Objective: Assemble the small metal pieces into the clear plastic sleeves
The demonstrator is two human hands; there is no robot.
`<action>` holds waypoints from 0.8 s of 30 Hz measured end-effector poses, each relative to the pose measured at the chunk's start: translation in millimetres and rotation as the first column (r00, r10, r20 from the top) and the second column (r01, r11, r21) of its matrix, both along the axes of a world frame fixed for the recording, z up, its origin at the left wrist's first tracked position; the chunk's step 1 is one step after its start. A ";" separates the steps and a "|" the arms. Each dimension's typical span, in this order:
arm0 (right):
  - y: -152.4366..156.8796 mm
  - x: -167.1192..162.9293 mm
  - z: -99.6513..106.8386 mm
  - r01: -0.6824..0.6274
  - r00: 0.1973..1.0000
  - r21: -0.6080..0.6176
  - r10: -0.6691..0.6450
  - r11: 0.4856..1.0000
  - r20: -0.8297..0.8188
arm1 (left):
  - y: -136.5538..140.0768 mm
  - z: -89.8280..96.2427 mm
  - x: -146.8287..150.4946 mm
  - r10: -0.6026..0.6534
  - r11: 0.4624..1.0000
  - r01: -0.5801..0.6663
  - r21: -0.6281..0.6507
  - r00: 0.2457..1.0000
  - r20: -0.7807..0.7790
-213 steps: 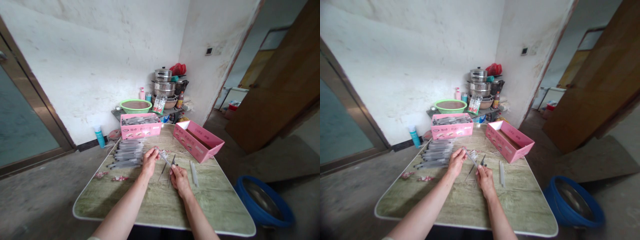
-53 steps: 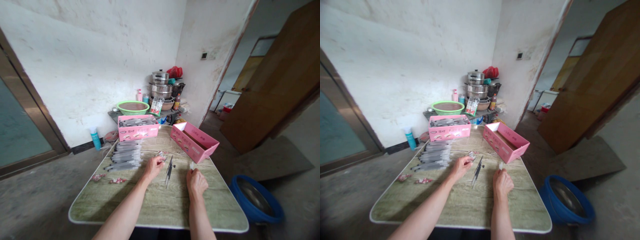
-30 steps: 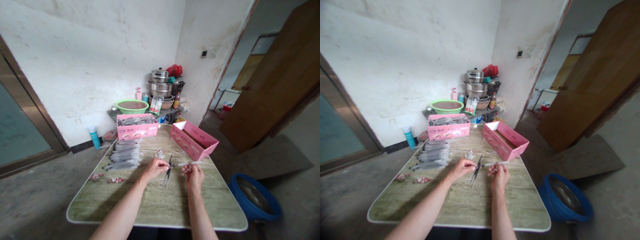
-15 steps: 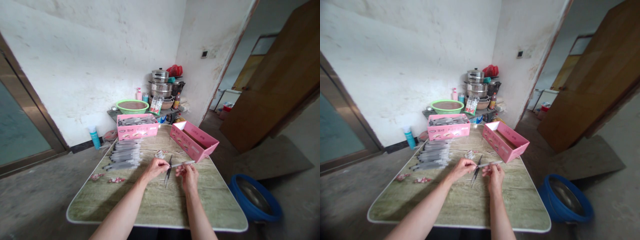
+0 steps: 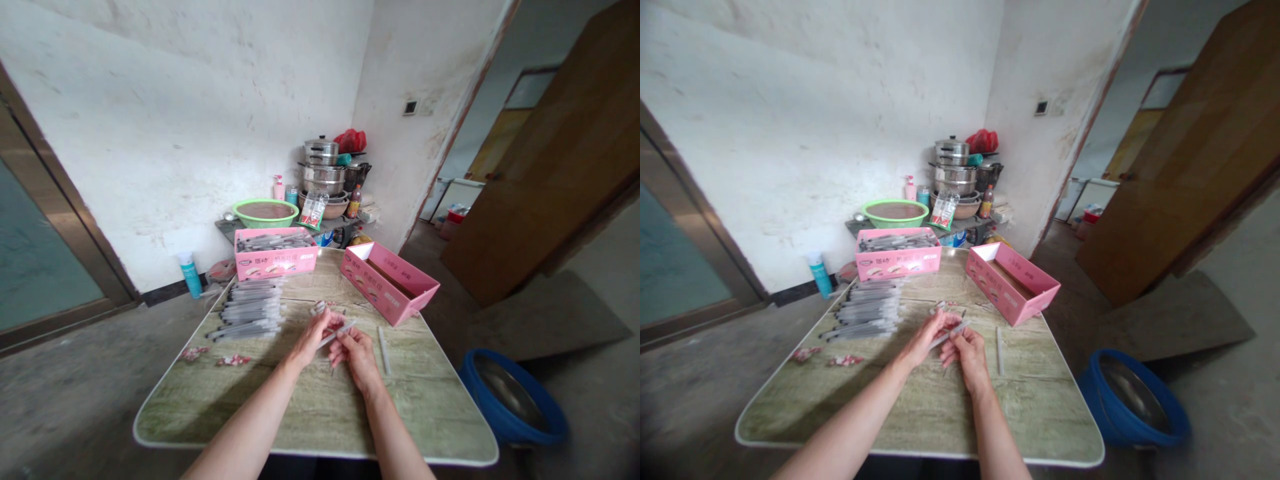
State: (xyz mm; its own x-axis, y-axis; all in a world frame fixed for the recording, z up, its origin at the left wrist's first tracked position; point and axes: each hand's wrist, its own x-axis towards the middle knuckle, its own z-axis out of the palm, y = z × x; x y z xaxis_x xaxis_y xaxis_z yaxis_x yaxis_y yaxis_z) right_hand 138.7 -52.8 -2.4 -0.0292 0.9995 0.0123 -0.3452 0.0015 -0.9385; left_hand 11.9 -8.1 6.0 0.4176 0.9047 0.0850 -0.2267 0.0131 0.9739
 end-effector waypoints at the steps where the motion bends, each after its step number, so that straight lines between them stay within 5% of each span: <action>1: 0.3 1.2 -0.2 0.008 1.000 0.006 -0.008 1.000 0.001 | 0.5 0.2 -0.6 -0.004 1.000 0.005 0.029 0.999 -0.035; 5: 1.7 5.6 -0.9 0.064 0.998 0.025 -0.064 0.998 0.023 | 4.3 -0.4 -4.3 -0.014 0.997 0.028 0.069 0.982 -0.187; 9: 4.3 10.3 -3.9 0.127 0.984 0.006 -0.126 0.992 0.123 | 5.3 -1.4 -7.1 -0.072 0.995 0.081 0.052 0.985 -0.154; 11: 5.9 16.2 -5.9 0.261 0.932 0.038 -0.262 0.965 0.251 | 5.1 -1.6 -8.1 -0.075 0.997 0.078 0.026 0.991 -0.115; 13: 6.8 24.2 -7.5 0.448 0.769 0.159 -0.470 0.880 0.434 | 5.7 -2.7 -8.8 -0.051 0.999 0.050 -0.020 0.997 -0.063; 16: 6.5 33.0 -8.2 0.534 0.364 0.363 -0.595 0.764 0.717 | 9.5 -7.2 -9.0 0.019 0.996 -0.015 -0.084 0.999 0.040; 19: 6.1 30.9 -6.2 0.456 0.079 0.325 -0.401 0.829 0.913 | 14.4 -13.4 -9.3 0.083 0.985 -0.064 -0.158 0.990 0.115; 24: 8.8 16.8 1.0 0.317 -0.158 0.201 -0.157 0.927 0.975 | 17.7 -17.6 -12.6 0.106 0.965 -0.053 -0.258 0.975 0.196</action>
